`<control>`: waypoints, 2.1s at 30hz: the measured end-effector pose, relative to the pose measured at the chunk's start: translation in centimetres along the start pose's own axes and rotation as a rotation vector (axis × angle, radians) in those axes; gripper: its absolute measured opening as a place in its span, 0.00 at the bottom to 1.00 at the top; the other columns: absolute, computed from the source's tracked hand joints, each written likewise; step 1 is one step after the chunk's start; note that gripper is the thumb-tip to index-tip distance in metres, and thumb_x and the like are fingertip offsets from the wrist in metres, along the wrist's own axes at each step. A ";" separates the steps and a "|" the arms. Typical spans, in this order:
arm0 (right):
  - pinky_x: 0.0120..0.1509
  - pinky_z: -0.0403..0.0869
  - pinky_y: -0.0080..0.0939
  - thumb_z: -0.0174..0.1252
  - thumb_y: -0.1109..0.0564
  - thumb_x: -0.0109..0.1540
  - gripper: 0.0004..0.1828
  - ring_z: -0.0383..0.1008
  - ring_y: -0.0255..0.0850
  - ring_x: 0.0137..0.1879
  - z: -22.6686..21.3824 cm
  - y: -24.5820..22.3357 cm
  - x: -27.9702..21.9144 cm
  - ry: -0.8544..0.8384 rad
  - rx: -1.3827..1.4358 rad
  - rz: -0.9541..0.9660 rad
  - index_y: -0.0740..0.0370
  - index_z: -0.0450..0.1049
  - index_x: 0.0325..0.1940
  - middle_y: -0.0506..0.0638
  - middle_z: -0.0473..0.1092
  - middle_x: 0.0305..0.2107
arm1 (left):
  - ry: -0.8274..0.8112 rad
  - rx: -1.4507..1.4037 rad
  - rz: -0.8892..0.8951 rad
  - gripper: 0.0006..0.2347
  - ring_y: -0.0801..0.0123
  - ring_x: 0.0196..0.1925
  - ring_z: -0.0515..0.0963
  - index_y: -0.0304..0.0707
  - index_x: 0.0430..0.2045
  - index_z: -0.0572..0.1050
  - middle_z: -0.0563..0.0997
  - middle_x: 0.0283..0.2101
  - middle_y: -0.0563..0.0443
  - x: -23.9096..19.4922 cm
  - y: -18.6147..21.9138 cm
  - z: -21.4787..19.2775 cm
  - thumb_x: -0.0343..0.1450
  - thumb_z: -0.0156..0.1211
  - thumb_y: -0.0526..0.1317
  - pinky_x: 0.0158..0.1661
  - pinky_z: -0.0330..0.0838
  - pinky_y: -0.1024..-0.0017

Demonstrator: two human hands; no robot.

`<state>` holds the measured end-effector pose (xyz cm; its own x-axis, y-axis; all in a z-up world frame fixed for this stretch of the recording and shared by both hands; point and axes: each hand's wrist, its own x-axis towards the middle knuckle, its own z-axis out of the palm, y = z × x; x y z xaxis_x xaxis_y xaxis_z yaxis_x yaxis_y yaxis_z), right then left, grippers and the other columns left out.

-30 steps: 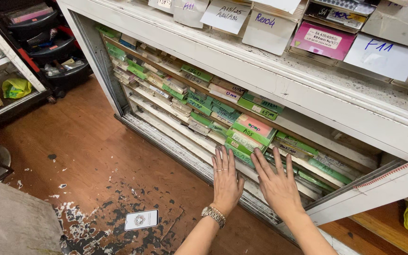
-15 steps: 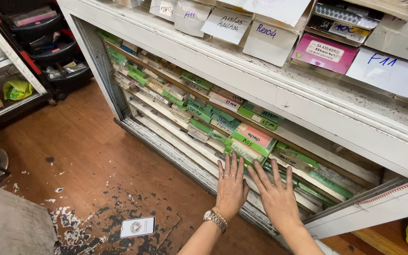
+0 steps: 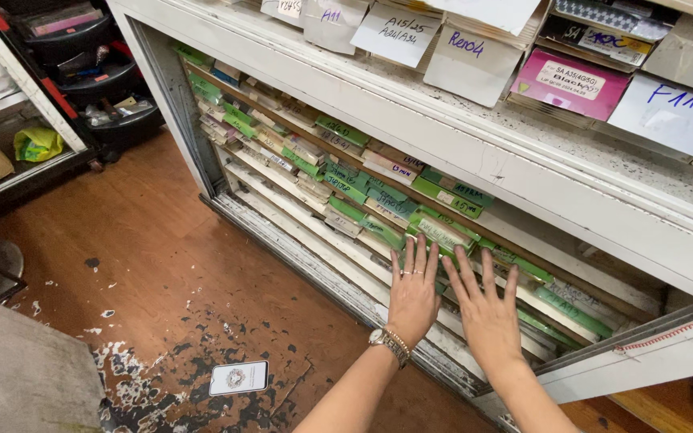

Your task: The person retrieves small boxes and packaged phone screen protectors from a glass display cabinet, places them on the counter, and uses a blue marker to write labels on the plastic packaging. The person then stacks the labeled packages on the counter.

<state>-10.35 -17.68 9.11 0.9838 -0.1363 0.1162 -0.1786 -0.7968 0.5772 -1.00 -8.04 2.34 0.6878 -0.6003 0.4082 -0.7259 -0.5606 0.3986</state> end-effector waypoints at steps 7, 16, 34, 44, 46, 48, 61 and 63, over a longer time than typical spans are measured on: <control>0.79 0.38 0.74 0.52 0.52 0.62 0.47 0.31 0.56 0.81 -0.6 -0.8 -1.4 -0.027 0.155 0.001 0.53 0.39 0.82 0.48 0.32 0.77 | 0.083 0.045 0.141 0.40 0.43 0.80 0.43 0.27 0.72 0.50 0.47 0.77 0.31 -1.8 -0.3 -1.7 0.63 0.63 0.35 0.73 0.35 0.43; 0.75 0.38 0.77 0.52 0.52 0.63 0.44 0.26 0.60 0.80 -0.2 -0.6 -1.3 -0.166 -0.069 -0.099 0.63 0.42 0.80 0.55 0.28 0.77 | -0.007 0.113 0.133 0.39 0.42 0.79 0.42 0.23 0.71 0.50 0.46 0.76 0.26 -1.1 0.4 0.3 0.64 0.62 0.36 0.72 0.34 0.42; 0.77 0.45 0.66 0.59 0.50 0.57 0.43 0.38 0.58 0.79 -1.1 -0.8 -3.3 0.083 0.535 0.063 0.57 0.55 0.76 0.56 0.43 0.76 | 0.132 -0.254 -0.008 0.40 0.39 0.79 0.38 0.29 0.72 0.47 0.42 0.77 0.28 -2.6 2.0 -1.8 0.62 0.58 0.29 0.72 0.33 0.42; 0.65 0.67 0.53 0.59 0.51 0.60 0.35 0.63 0.54 0.64 -2.7 2.3 -5.7 0.122 0.944 0.354 0.58 0.60 0.71 0.58 0.65 0.57 | 0.296 -0.700 -0.257 0.25 0.44 0.76 0.54 0.34 0.63 0.65 0.58 0.72 0.37 -5.3 8.1 -2.3 0.67 0.54 0.29 0.70 0.49 0.53; 0.62 0.69 0.52 0.58 0.52 0.61 0.33 0.65 0.55 0.62 -3.5 3.0 -5.4 0.174 0.984 0.369 0.58 0.62 0.69 0.58 0.67 0.54 | 0.329 -0.793 -0.321 0.21 0.47 0.74 0.59 0.35 0.59 0.68 0.61 0.71 0.40 -5.1 9.1 -3.1 0.69 0.53 0.30 0.68 0.55 0.57; 0.61 0.70 0.53 0.58 0.52 0.61 0.30 0.67 0.55 0.59 -3.9 3.7 -5.2 0.241 0.993 0.364 0.58 0.65 0.67 0.58 0.69 0.51 | 0.392 -0.847 -0.358 0.18 0.50 0.71 0.64 0.35 0.57 0.70 0.65 0.69 0.41 -4.3 10.0 -3.6 0.70 0.53 0.31 0.67 0.59 0.59; 0.52 0.76 0.50 0.56 0.55 0.62 0.24 0.79 0.53 0.50 -17.4 9.7 -3.9 0.084 1.446 0.292 0.53 0.66 0.64 0.53 0.78 0.45 | 0.595 -0.782 -0.639 0.15 0.55 0.64 0.73 0.34 0.51 0.74 0.76 0.57 0.43 1.3 15.7 -16.3 0.70 0.51 0.33 0.62 0.63 0.61; 0.50 0.76 0.50 0.56 0.57 0.62 0.24 0.80 0.54 0.47 -20.9 11.6 -3.5 0.127 1.454 0.262 0.54 0.66 0.64 0.53 0.79 0.43 | 0.610 -0.791 -0.654 0.15 0.55 0.63 0.74 0.34 0.51 0.74 0.77 0.56 0.43 2.5 17.0 -19.6 0.70 0.51 0.33 0.62 0.64 0.62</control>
<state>-16.17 -14.15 32.26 0.9051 -0.3757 0.1993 -0.1007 -0.6447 -0.7578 -11.39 -7.88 26.27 0.9714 0.1584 0.1769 -0.1754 -0.0239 0.9842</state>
